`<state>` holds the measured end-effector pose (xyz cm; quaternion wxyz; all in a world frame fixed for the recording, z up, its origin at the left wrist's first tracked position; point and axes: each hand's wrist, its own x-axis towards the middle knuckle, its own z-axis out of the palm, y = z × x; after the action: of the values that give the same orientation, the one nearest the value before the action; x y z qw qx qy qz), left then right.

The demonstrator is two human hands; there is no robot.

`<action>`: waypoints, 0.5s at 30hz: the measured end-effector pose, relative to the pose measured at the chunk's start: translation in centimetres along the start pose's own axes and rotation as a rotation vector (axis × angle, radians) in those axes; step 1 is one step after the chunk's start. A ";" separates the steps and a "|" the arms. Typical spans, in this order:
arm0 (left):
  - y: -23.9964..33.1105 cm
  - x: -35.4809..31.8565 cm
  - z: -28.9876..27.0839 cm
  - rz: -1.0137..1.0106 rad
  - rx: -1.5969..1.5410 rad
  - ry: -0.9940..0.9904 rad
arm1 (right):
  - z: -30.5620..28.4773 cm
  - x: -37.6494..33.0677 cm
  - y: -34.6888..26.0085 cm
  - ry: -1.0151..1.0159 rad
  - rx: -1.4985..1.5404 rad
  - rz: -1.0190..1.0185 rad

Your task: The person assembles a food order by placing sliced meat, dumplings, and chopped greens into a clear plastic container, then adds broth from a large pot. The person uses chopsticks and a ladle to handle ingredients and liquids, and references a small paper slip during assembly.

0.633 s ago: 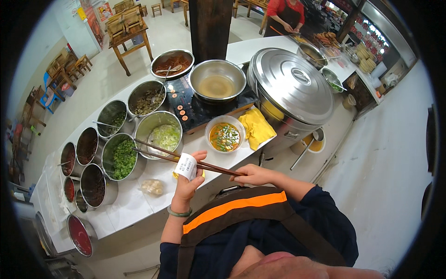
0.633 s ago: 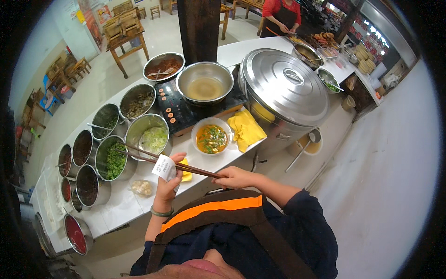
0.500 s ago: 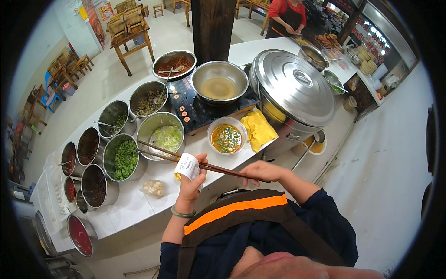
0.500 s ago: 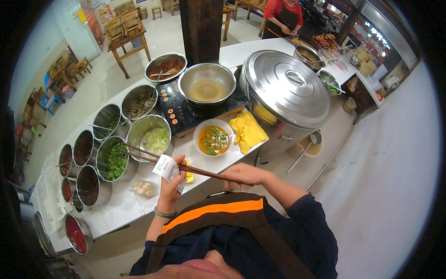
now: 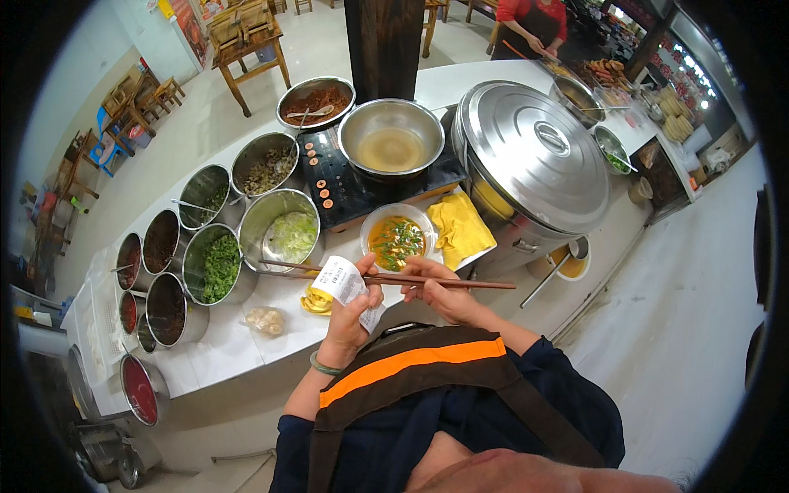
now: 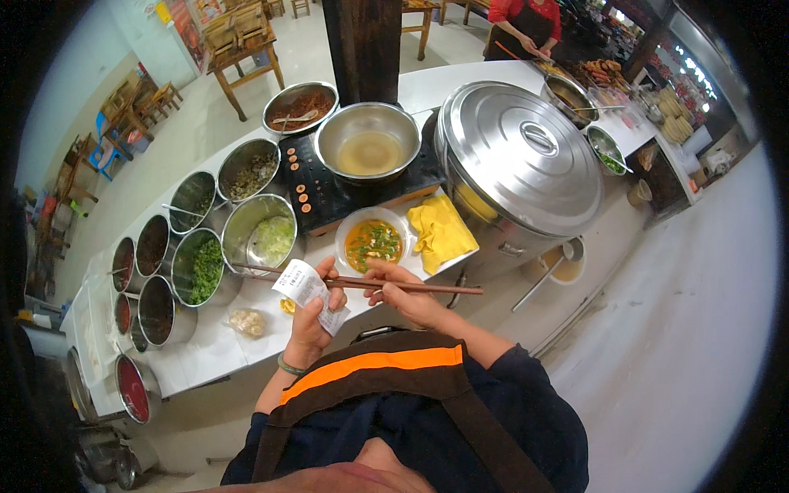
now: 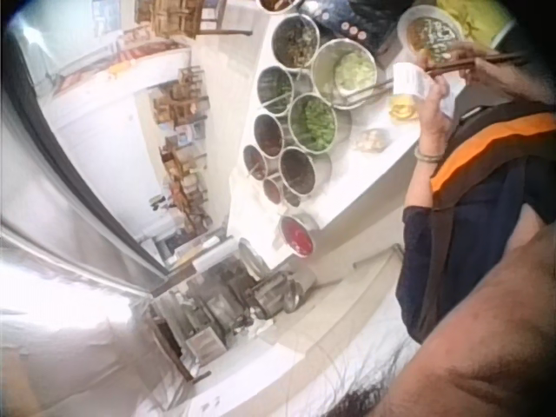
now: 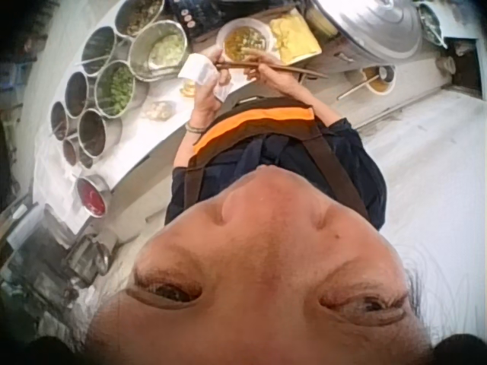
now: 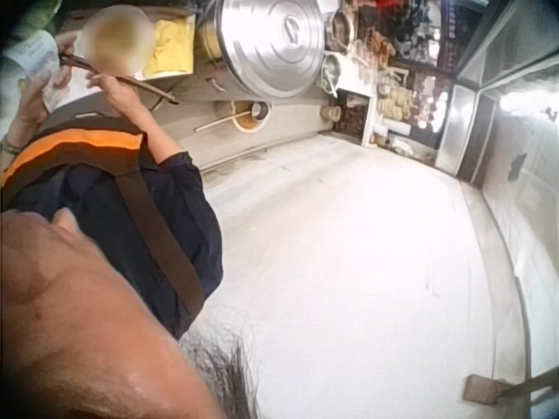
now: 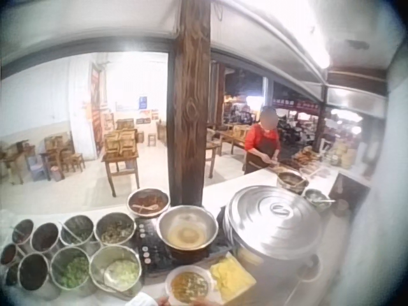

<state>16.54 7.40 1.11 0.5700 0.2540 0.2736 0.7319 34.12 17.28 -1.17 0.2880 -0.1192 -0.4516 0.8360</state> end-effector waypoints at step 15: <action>1.2 -0.2 -1.7 -0.193 0.316 -0.279 | -0.1 1.6 -0.9 0.302 0.140 -0.130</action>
<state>14.62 6.82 0.73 0.6229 0.4113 0.3263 0.5800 33.21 18.66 -0.36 0.4136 -0.1936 -0.3506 0.8176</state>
